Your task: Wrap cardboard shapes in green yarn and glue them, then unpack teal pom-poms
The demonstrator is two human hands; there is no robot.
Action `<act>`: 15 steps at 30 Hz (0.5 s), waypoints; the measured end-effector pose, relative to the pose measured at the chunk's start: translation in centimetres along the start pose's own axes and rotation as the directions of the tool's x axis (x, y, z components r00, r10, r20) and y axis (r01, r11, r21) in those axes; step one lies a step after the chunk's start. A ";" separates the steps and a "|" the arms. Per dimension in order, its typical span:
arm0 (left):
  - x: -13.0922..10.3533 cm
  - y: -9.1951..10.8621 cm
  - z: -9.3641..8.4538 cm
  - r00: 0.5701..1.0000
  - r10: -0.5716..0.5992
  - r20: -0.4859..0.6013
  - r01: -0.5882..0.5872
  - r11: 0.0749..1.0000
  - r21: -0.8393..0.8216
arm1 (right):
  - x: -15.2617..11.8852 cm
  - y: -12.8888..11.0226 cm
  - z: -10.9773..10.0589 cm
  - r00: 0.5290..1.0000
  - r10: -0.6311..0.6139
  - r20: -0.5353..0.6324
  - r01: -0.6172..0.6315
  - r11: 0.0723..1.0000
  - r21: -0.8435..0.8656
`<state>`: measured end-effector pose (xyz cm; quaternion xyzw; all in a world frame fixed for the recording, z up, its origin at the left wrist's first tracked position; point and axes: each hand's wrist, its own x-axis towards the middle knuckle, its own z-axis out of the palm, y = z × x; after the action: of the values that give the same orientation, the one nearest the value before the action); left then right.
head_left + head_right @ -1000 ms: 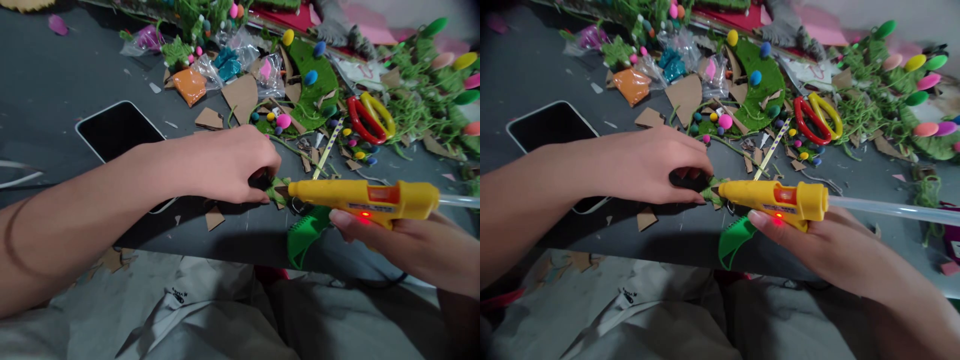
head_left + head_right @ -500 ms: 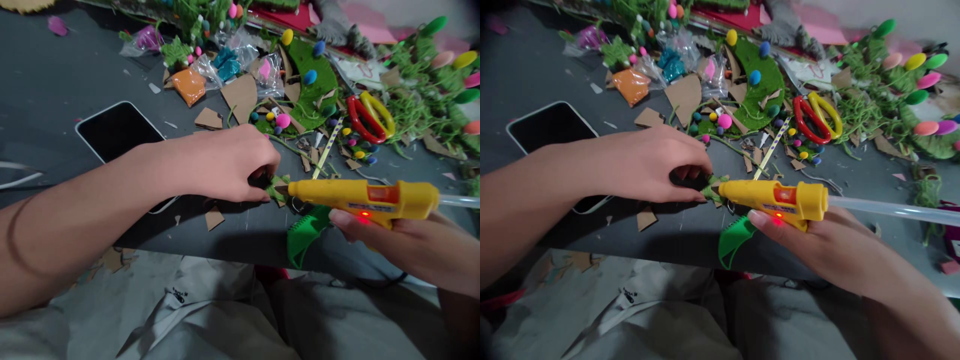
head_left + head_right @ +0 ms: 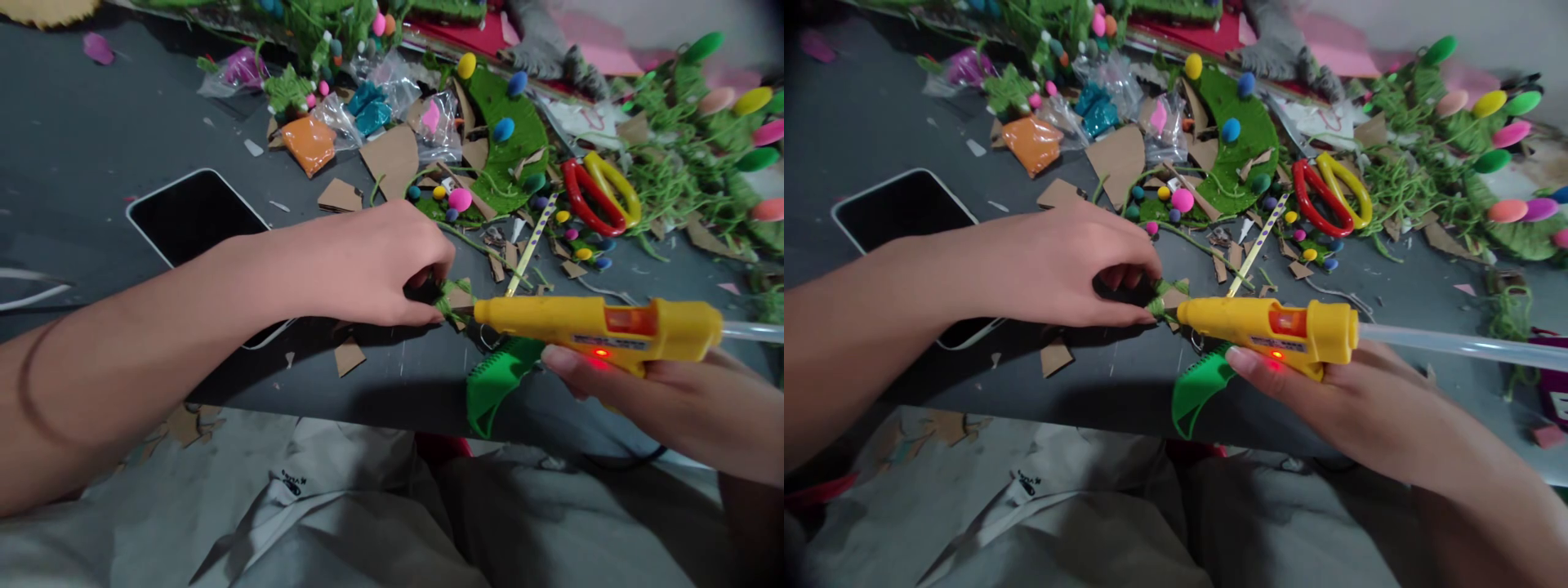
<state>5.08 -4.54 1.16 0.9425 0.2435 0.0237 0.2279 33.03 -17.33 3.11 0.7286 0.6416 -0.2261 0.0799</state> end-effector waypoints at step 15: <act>-0.1 -0.2 -0.1 0.995 0.049 -0.091 -0.048 0.999 0.008 | 0.0 1.8 -0.3 0.995 -0.086 -0.050 0.084 0.995 -0.050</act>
<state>4.88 -4.42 1.13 0.9468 0.2306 0.0714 0.2130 34.80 -17.55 3.06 0.7043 0.6790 -0.1948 0.0707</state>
